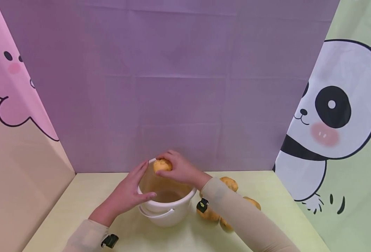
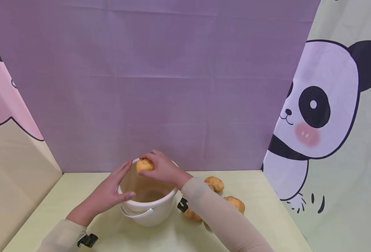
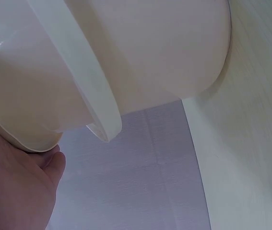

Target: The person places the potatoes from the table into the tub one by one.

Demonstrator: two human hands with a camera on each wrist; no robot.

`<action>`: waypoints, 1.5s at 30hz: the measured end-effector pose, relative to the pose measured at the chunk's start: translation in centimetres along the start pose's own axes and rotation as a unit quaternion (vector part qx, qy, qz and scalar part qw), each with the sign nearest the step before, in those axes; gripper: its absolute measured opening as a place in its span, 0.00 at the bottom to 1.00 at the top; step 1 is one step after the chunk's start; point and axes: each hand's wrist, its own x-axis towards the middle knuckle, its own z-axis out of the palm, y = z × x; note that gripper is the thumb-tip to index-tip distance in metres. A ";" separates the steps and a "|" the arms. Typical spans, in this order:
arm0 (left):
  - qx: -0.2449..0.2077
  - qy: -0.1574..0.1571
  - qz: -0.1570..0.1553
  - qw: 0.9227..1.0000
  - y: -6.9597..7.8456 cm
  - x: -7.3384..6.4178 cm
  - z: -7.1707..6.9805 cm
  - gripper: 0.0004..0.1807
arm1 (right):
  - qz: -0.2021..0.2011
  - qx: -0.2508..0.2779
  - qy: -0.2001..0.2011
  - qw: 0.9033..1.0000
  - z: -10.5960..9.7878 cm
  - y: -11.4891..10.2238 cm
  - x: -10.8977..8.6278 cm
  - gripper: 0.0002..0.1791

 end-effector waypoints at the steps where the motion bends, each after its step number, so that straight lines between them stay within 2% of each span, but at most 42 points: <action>1: 0.000 0.000 0.000 1.000 0.0 0.0 0.0 0.64 | 0.001 -0.002 0.001 1.000 0.1 0.1 -0.1 0.28; 4: 0.001 0.001 -0.001 1.000 0.0 0.0 0.1 0.63 | -0.007 0.005 0.015 1.000 0.1 0.3 -0.2 0.25; 8: 0.000 0.000 -0.004 1.000 0.0 0.0 0.1 0.63 | -0.032 0.048 0.060 0.997 -0.3 0.6 -0.4 0.18; 11: -0.002 0.001 -0.006 1.000 0.1 0.0 0.0 0.63 | -0.048 0.068 0.092 0.992 -1.2 0.6 -0.8 0.13; 15: -0.004 0.003 -0.011 1.000 0.1 0.0 0.0 0.63 | -0.041 0.073 0.117 0.990 -2.9 0.8 -2.3 0.11; 21: -0.007 0.007 -0.002 1.000 0.1 0.1 0.5 0.63 | -0.002 0.090 0.140 0.986 -5.7 2.4 -6.8 0.07; 27: 0.000 0.012 0.005 1.000 0.4 0.0 0.2 0.63 | 0.059 0.069 0.141 0.986 -7.4 4.7 -12.4 0.06; 37: -0.001 0.011 0.003 1.000 0.2 0.0 0.2 0.63 | 0.104 0.022 0.168 0.980 -7.1 9.5 -20.7 0.08; 41: 0.001 0.011 0.009 1.000 0.1 0.1 0.3 0.64 | 0.124 0.005 0.174 0.977 -6.9 11.1 -23.2 0.10; 45: 0.000 0.011 0.007 1.000 0.0 0.1 0.3 0.64 | 0.135 -0.004 0.160 0.978 -6.9 12.5 -25.1 0.15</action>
